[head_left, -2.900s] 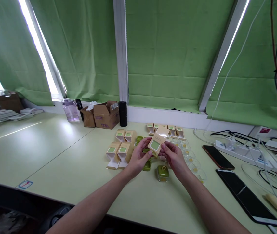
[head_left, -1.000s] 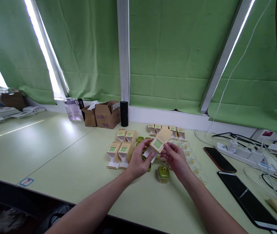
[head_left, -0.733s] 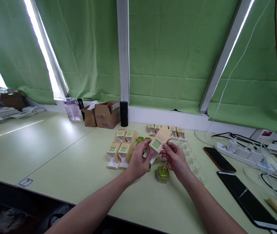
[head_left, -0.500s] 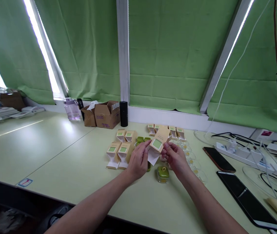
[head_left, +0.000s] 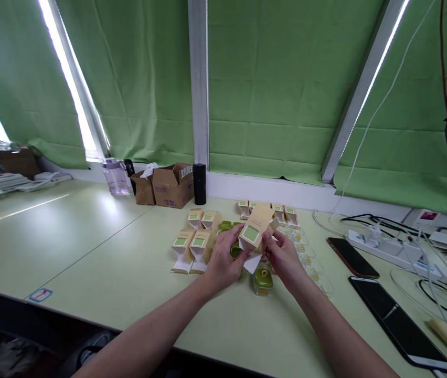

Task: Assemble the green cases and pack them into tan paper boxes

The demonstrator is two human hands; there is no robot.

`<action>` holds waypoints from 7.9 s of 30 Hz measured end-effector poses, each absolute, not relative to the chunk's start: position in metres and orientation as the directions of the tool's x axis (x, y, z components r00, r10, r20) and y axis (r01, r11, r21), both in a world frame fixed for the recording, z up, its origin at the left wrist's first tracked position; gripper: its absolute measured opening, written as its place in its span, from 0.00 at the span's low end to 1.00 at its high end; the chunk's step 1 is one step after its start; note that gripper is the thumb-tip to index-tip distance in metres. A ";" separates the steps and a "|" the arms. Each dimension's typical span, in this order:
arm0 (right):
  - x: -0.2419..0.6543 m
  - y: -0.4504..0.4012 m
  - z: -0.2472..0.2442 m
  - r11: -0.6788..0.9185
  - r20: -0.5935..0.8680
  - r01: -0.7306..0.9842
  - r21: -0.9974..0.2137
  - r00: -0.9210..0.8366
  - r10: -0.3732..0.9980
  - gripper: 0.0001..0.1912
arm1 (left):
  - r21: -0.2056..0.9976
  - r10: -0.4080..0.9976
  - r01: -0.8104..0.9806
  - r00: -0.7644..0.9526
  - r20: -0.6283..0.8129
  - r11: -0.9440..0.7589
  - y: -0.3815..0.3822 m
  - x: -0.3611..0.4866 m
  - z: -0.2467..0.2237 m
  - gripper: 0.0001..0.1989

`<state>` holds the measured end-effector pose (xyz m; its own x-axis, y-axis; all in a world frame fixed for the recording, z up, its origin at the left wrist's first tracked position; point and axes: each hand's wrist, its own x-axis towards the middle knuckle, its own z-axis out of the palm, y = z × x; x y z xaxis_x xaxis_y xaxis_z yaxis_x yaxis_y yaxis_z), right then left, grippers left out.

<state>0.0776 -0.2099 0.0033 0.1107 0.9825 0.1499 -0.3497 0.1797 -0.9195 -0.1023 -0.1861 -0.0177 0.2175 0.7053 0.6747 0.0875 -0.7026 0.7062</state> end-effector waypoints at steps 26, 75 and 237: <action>0.075 -0.219 0.014 0.152 0.080 -0.359 -0.921 0.209 0.975 0.28 | 0.878 0.797 -0.478 0.539 0.272 0.024 -0.193 -0.102 0.008 0.29; 0.106 -0.236 -0.001 0.383 0.515 0.473 -0.793 0.187 0.836 0.15 | 0.824 0.930 0.553 -0.225 0.290 -0.123 -0.028 -0.128 0.064 0.15; 0.083 -0.252 -0.009 0.588 0.677 0.395 -0.706 0.133 0.724 0.19 | 0.825 0.986 -0.555 0.049 0.158 -0.104 -0.166 -0.099 0.011 0.22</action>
<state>0.0830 -0.2516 -0.0092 0.1333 0.7238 0.6770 0.3947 0.5878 -0.7062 -0.0990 -0.1656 0.0112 0.0489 0.9863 0.1576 -0.5552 -0.1043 0.8252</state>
